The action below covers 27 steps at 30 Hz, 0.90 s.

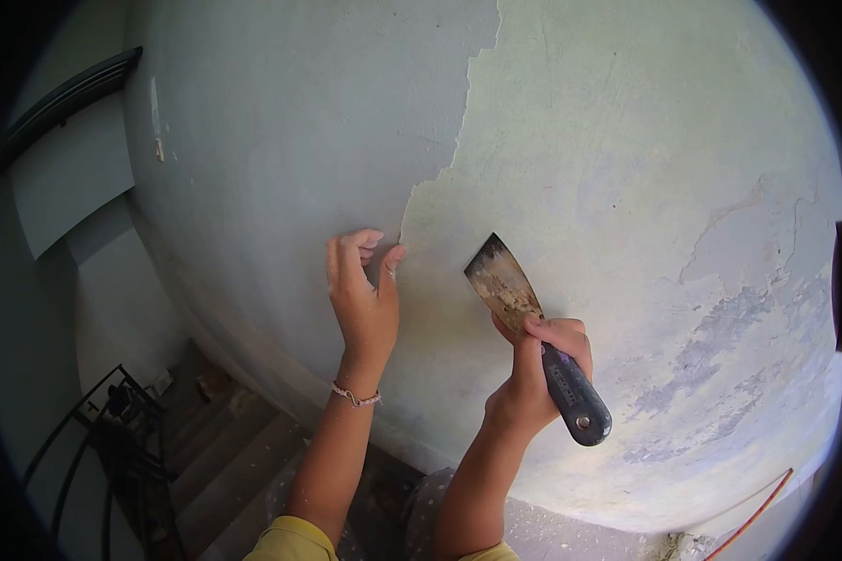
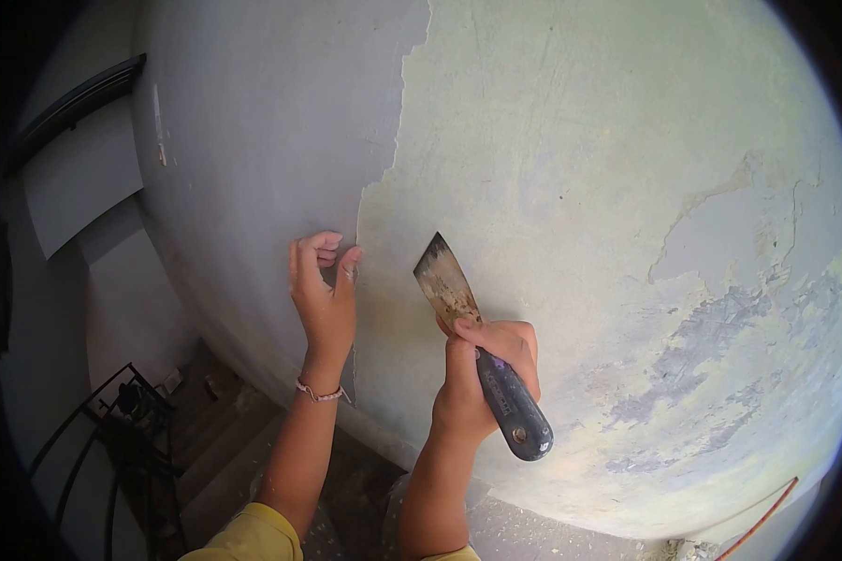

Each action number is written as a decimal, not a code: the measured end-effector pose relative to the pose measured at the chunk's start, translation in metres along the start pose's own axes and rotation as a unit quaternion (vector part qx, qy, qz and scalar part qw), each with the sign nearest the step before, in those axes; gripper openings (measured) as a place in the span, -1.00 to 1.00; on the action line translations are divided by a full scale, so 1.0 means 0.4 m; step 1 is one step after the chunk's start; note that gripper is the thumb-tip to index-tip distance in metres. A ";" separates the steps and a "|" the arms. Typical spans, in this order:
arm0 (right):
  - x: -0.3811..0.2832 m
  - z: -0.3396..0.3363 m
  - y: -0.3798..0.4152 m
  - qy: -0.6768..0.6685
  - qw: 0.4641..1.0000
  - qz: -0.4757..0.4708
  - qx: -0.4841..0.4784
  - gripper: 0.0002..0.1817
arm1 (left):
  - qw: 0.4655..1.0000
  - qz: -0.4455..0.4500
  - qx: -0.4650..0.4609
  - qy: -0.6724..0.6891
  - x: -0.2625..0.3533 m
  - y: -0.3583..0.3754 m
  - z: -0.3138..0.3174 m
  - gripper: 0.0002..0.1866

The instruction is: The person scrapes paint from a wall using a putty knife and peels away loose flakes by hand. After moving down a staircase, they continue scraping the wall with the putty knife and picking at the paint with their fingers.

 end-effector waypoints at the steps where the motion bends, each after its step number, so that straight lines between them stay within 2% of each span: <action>1: 0.000 -0.001 -0.003 0.008 1.000 -0.007 -0.005 -0.78 | 1.000 0.004 0.004 -0.007 0.002 0.002 0.001 -0.76; 8: -0.003 -0.022 -0.019 0.036 0.999 -0.009 -0.015 -0.75 | 0.999 -0.021 0.028 0.031 -0.010 0.002 0.006 -0.89; 11: 0.001 -0.027 -0.022 0.029 1.000 0.002 -0.013 -0.75 | 0.999 -0.013 0.012 0.045 0.009 0.002 0.014 -0.88; 18: -0.011 -0.031 -0.025 0.043 0.999 -0.008 -0.007 -0.77 | 1.000 -0.018 -0.002 -0.024 0.033 -0.008 0.028 -0.87; 20: -0.009 -0.031 -0.026 0.037 0.999 -0.003 -0.011 -0.78 | 0.998 -0.046 0.002 -0.035 0.039 -0.005 0.035 -0.91; 27: -0.014 -0.037 -0.030 0.041 0.999 -0.005 -0.014 -0.78 | 1.000 0.002 0.013 0.022 0.062 0.005 0.047 -0.93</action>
Point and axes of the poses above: each hand's wrist, its own y-axis away from the middle knuckle, its own z-axis out of the palm, x = y × z, the point moved 7 cm from there along -y, towards the middle knuckle, and after that the axes turned 11 degrees about z, right-handed, at the moved point
